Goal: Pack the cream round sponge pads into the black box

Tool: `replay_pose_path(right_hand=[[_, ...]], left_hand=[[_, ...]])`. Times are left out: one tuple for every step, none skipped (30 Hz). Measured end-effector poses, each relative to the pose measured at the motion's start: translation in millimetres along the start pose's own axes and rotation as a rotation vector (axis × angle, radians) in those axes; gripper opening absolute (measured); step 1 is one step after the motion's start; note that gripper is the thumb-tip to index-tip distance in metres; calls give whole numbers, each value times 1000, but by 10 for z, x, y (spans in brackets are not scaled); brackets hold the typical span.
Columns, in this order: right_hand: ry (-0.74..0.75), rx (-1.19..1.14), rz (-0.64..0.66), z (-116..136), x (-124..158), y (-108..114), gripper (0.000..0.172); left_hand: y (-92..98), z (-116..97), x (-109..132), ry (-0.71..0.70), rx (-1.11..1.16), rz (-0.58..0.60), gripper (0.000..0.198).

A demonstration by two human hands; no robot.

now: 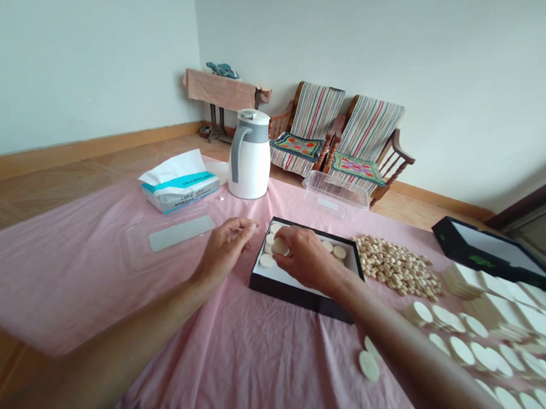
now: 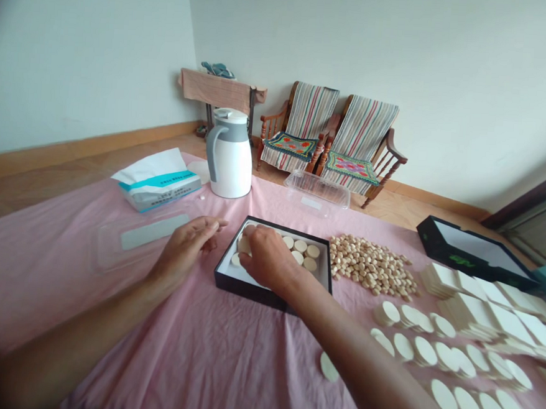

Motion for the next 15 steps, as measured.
replay_pose_path(right_hand=[[43, 29, 51, 16, -18, -45, 14], [91, 61, 98, 41, -28, -93, 14], [137, 94, 134, 70, -31, -139, 15], [176, 127, 157, 97, -32, -177, 17], [209, 157, 169, 123, -31, -208, 18], [234, 180, 170, 146, -29, -228, 20], [250, 197, 162, 161, -30, -238, 22], [263, 209, 155, 172, -29, -243, 24], [274, 215, 150, 180, -28, -245, 25], [280, 216, 146, 182, -27, -244, 25], [285, 212, 144, 181, -25, -241, 26], [288, 203, 142, 179, -23, -235, 26], [293, 193, 142, 177, -19, -229, 27], [299, 183, 142, 175, -13, -223, 29], [307, 176, 141, 173, -5, -215, 31]], left_hand=[[30, 44, 0, 17, 24, -47, 39], [50, 91, 2, 26, 42, -82, 39], [58, 139, 8, 31, 55, -101, 39], [53, 191, 15, 36, 66, -105, 39], [41, 242, 26, 44, 75, -102, 39], [21, 292, 41, 57, 87, -92, 39], [4, 336, 58, 72, 101, -92, 39], [-12, 374, 79, 92, 114, -98, 39], [-28, 405, 102, 113, 128, -109, 39], [-46, 427, 127, 134, 145, -122, 39], [-71, 444, 151, 155, 166, -127, 40], [-105, 454, 174, 174, 192, -121, 41], [-142, 459, 194, 187, 220, -106, 42], [-178, 459, 210, 194, 244, -88, 43], [-204, 459, 222, 197, 262, -74, 43]])
Point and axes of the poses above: each hand's wrist, its own x-axis away from the middle knuckle, its own y-axis out of the back of the hand, z = x × y, the point moved 7 cm from there along -x, towards the middle knuckle, and after that the axes turned 14 degrees about -y, right-handed, at the moved point
